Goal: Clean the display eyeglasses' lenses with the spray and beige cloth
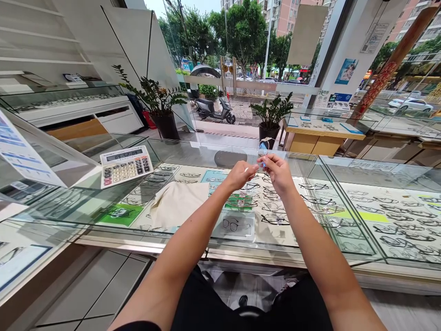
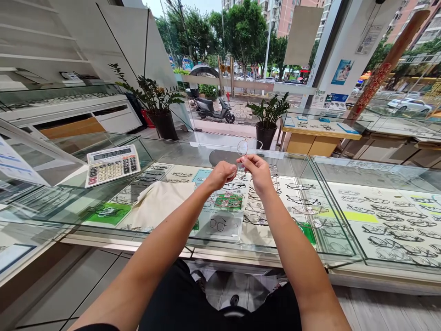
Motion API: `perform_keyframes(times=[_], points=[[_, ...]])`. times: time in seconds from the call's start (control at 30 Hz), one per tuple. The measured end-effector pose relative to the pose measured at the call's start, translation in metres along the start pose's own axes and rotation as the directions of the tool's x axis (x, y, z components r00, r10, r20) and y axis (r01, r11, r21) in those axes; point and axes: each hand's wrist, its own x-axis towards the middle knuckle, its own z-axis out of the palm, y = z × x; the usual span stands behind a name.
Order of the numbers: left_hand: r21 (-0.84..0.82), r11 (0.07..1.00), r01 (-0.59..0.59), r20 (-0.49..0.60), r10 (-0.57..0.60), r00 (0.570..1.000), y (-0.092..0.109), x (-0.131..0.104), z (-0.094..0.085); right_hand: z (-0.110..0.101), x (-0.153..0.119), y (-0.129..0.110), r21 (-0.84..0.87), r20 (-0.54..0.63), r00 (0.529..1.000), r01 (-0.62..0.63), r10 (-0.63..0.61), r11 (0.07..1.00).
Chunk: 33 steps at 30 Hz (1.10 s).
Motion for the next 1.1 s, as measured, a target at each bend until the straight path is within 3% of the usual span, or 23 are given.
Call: perform_keyframes(times=[0.2,0.33,0.4,0.5,0.57,0.63,0.87,1.1], points=[[0.021,0.999,0.026,-0.063,-0.024,0.998,-0.007,0.001,0.002,0.000,-0.001,0.000,0.052,-0.004,1.000,-0.021,0.021,0.998],[0.076,0.992,0.097,-0.225,-0.077,0.971,-0.021,0.008,-0.010,-0.002,0.000,0.000,0.073,-0.010,1.000,-0.014,0.015,0.997],[0.117,0.979,0.166,-0.368,-0.113,0.923,-0.033,0.012,-0.022,-0.003,0.001,-0.001,0.086,-0.018,1.000,-0.011,0.013,0.996],[0.162,0.930,0.330,-0.571,-0.185,0.800,-0.056,0.016,-0.042,-0.004,0.002,0.000,0.104,-0.024,1.000,-0.012,0.015,0.994],[0.174,0.886,0.430,-0.649,-0.225,0.727,-0.071,0.016,-0.054,-0.005,0.002,0.000,0.120,-0.023,1.000,-0.012,0.015,0.993],[0.186,0.846,0.500,-0.678,-0.258,0.688,-0.083,0.014,-0.061,-0.005,0.002,0.000,0.136,-0.023,1.000,-0.011,0.014,0.991],[0.230,0.761,0.607,-0.651,-0.344,0.677,-0.103,0.007,-0.066,-0.005,0.002,0.001,0.125,-0.012,1.000,-0.013,0.015,0.992],[0.249,0.746,0.617,-0.656,-0.338,0.674,-0.094,0.006,-0.062,-0.005,0.003,-0.001,0.107,-0.012,1.000,0.000,0.001,0.994]])
